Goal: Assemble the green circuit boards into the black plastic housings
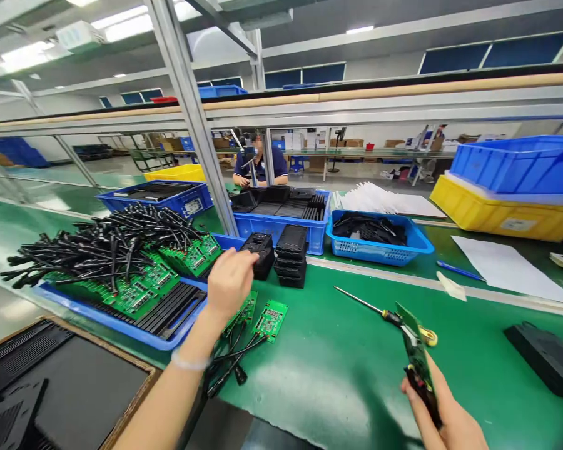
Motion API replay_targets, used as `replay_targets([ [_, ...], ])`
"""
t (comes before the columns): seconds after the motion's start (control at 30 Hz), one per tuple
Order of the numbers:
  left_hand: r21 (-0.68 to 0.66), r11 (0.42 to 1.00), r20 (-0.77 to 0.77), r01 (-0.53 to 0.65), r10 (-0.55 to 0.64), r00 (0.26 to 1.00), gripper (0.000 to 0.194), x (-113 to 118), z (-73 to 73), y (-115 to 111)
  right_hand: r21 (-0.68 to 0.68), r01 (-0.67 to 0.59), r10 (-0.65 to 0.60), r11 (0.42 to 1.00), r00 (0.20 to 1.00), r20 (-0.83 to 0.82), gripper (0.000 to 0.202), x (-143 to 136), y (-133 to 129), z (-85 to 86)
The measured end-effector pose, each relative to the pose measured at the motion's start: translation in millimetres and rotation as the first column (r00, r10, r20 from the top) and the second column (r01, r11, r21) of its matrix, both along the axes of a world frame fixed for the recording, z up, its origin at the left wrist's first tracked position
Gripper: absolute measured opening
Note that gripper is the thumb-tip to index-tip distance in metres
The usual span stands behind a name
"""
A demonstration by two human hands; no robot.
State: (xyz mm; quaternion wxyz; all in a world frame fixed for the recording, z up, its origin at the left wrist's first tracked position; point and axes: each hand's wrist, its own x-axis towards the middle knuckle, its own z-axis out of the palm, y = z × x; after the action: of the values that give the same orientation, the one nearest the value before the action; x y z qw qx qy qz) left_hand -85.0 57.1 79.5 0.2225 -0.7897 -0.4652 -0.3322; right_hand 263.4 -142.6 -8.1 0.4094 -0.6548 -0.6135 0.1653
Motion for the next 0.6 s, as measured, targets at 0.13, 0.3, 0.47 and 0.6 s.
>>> replay_targets([
  [0.13, 0.13, 0.834, -0.15, 0.536, -0.518, 0.842, 0.03, 66.7, -49.9, -78.0, 0.224, 0.055, -0.174, 0.973, 0.812, 0.556, 0.056, 3.4, 16.7, 3.3],
  [0.3, -0.057, 0.735, -0.07, 0.676, -0.679, 0.731, 0.028, 126.6, -103.3, -139.5, 0.26, -0.09, -0.11, 0.961, 0.741, 0.663, 0.05, -5.3, 31.0, -5.9],
  [0.47, -0.021, 0.809, 0.048, 0.587, -0.586, 0.809, 0.031, 124.9, -83.8, -135.1, 0.213, -0.252, 0.047, 0.944, 0.741, 0.67, 0.041, -6.5, 31.3, -11.3],
  [0.6, -0.289, 0.852, -0.097, 0.436, -0.479, 0.872, 0.057, 119.7, -59.1, -114.3, 0.251, -0.352, 0.113, 0.902, 0.752, 0.649, 0.033, -9.8, 32.3, -7.5],
])
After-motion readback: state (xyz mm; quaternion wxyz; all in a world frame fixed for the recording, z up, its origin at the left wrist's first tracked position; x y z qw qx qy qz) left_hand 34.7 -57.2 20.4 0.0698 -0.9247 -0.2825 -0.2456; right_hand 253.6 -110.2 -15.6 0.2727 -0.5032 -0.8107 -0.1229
